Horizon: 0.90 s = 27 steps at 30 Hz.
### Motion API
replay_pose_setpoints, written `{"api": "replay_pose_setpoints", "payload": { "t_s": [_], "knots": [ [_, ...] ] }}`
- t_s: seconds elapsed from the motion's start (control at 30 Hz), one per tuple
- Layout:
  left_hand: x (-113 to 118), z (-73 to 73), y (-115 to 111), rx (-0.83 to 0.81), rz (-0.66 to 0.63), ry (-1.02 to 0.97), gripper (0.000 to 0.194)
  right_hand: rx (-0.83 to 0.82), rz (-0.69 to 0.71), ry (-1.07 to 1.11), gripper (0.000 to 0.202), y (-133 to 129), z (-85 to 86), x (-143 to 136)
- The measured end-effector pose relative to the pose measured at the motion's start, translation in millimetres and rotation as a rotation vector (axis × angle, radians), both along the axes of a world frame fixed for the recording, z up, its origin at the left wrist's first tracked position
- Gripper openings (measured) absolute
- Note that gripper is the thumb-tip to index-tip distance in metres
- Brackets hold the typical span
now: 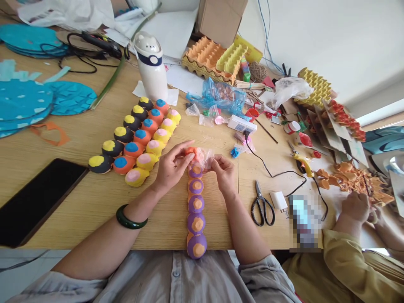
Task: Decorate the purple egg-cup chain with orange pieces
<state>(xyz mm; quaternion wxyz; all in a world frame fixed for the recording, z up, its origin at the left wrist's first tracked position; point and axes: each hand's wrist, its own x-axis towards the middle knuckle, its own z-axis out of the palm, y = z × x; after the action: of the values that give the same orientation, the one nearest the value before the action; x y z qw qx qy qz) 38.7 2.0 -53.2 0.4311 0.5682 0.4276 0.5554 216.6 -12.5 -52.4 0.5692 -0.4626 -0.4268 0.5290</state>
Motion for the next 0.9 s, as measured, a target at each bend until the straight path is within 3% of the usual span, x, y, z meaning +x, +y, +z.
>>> {"api": "replay_pose_setpoints", "payload": {
  "t_s": [0.33, 0.6, 0.7, 0.9],
  "knots": [
    [4, 3.8, 0, -0.051, -0.033, -0.127, 0.043, -0.001, -0.08, -0.079, 0.035, 0, 7.7, 1],
    [1, -0.4, 3, -0.058, -0.05, -0.099, 0.05, -0.078, 0.067, 0.049, 0.036, 2, 5.0, 4],
    [-1, -2.7, 4, -0.011, -0.044, -0.097, 0.052, -0.065, -0.037, 0.062, 0.035, 4, 4.5, 8],
    [-6, -6.9, 6, 0.003, 0.053, -0.027, 0.038, -0.03, -0.189, 0.072, 0.032, 8, 0.3, 12]
  ]
}}
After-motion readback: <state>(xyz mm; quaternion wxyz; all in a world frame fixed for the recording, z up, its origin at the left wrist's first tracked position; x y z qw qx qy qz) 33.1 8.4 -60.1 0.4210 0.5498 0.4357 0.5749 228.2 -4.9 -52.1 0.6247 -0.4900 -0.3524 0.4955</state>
